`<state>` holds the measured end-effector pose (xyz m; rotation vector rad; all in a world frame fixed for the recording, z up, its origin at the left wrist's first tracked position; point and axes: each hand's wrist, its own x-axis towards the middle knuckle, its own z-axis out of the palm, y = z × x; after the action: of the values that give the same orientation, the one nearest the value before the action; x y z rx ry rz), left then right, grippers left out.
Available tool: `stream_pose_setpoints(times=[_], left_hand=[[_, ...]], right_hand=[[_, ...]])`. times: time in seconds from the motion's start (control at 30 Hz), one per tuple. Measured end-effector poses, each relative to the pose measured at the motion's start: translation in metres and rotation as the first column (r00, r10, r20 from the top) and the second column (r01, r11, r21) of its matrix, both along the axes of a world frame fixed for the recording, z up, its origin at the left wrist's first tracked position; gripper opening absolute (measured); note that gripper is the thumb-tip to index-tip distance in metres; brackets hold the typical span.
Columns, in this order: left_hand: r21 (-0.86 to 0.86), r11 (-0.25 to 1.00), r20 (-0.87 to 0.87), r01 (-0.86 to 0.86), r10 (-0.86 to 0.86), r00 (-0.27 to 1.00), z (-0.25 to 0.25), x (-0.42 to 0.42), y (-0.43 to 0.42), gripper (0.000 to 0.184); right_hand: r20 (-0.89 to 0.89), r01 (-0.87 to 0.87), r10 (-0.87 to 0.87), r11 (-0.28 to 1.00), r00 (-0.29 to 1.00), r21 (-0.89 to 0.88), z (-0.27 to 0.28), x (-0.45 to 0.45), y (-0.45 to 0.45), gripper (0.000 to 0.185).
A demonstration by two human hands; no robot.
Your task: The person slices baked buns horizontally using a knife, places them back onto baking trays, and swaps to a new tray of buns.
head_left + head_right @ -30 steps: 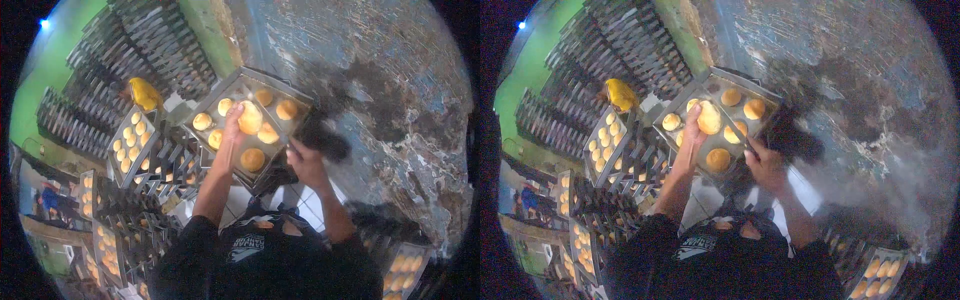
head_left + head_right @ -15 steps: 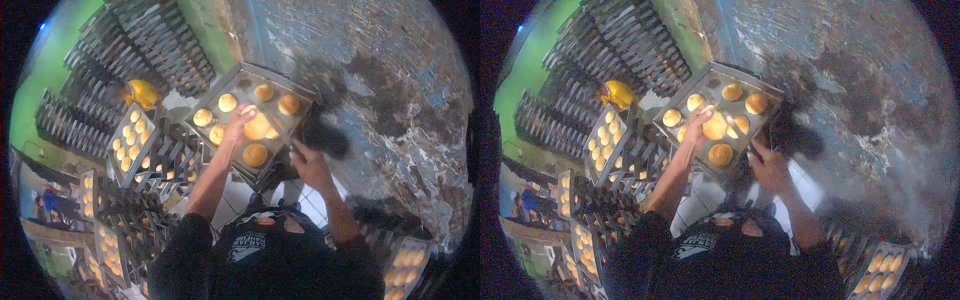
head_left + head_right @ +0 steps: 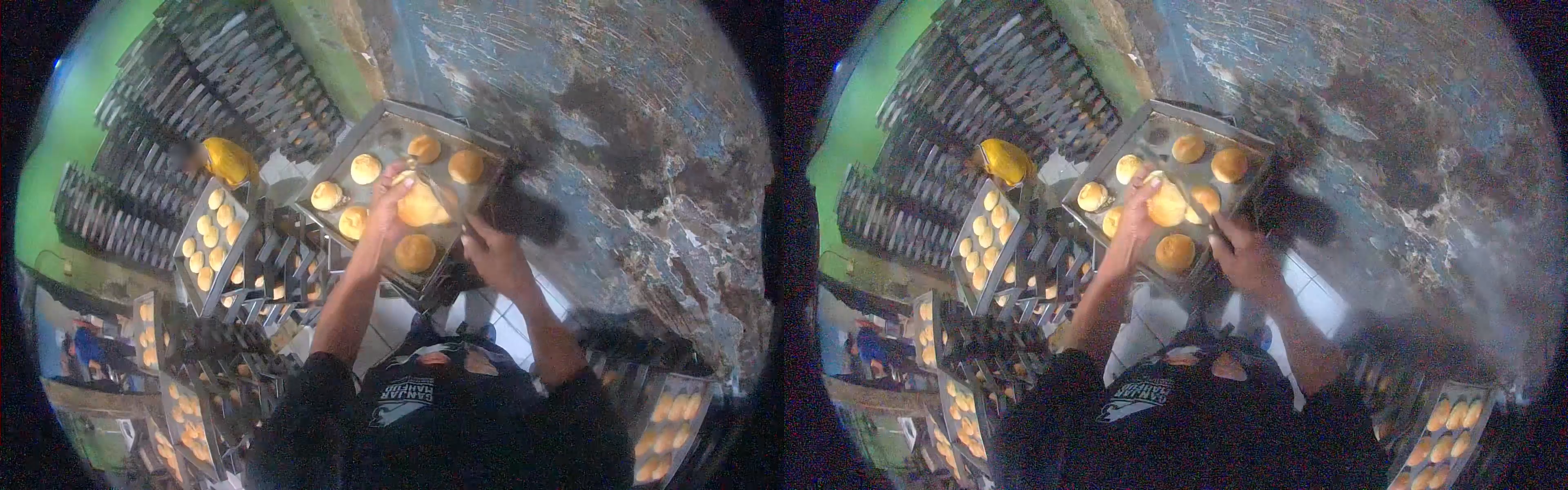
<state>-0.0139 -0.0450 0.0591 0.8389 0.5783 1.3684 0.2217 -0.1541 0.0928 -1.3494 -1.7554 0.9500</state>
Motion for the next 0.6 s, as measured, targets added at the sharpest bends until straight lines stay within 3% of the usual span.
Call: stream_pose_setpoints(times=[0.1,0.2,0.27,0.33,0.37,0.47,0.6], left_hand=[[0.022,0.999,-0.076,-0.033,0.034,0.997,0.008,-0.029,0.005,0.039],[-0.061,0.997,-0.123,-0.053,0.045,0.991,-0.015,0.003,-0.006,0.040],[-0.019,0.999,-0.118,0.043,-0.045,0.992,0.000,0.013,-0.012,0.040],[-0.079,0.995,-0.064,-0.054,0.049,0.997,0.015,0.005,-0.012,0.039],[-0.022,0.994,-0.089,-0.107,0.104,0.991,0.005,-0.011,0.001,0.038],[0.001,0.999,-0.100,-0.054,0.054,0.994,-0.004,-0.015,-0.003,0.039],[0.002,0.998,-0.030,-0.058,0.058,0.998,-0.012,0.002,-0.003,0.048]], right_hand=[[0.049,-0.026,0.022,0.996,0.999,0.087,-0.015,0.004,-0.015,0.047],[-0.017,0.006,-0.006,1.000,1.000,0.022,-0.013,-0.010,-0.001,0.047],[-0.065,0.025,-0.026,1.000,0.998,-0.017,-0.012,-0.013,0.008,0.046],[0.034,-0.005,-0.002,0.980,0.999,0.198,-0.026,-0.008,0.008,0.048],[0.037,-0.015,0.007,0.980,0.999,0.200,-0.032,-0.004,0.000,0.048],[-0.002,-0.049,0.049,0.999,0.999,0.020,-0.043,-0.007,-0.020,0.048],[0.049,-0.043,0.044,0.999,0.998,-0.016,-0.009,-0.014,-0.002,0.047]])
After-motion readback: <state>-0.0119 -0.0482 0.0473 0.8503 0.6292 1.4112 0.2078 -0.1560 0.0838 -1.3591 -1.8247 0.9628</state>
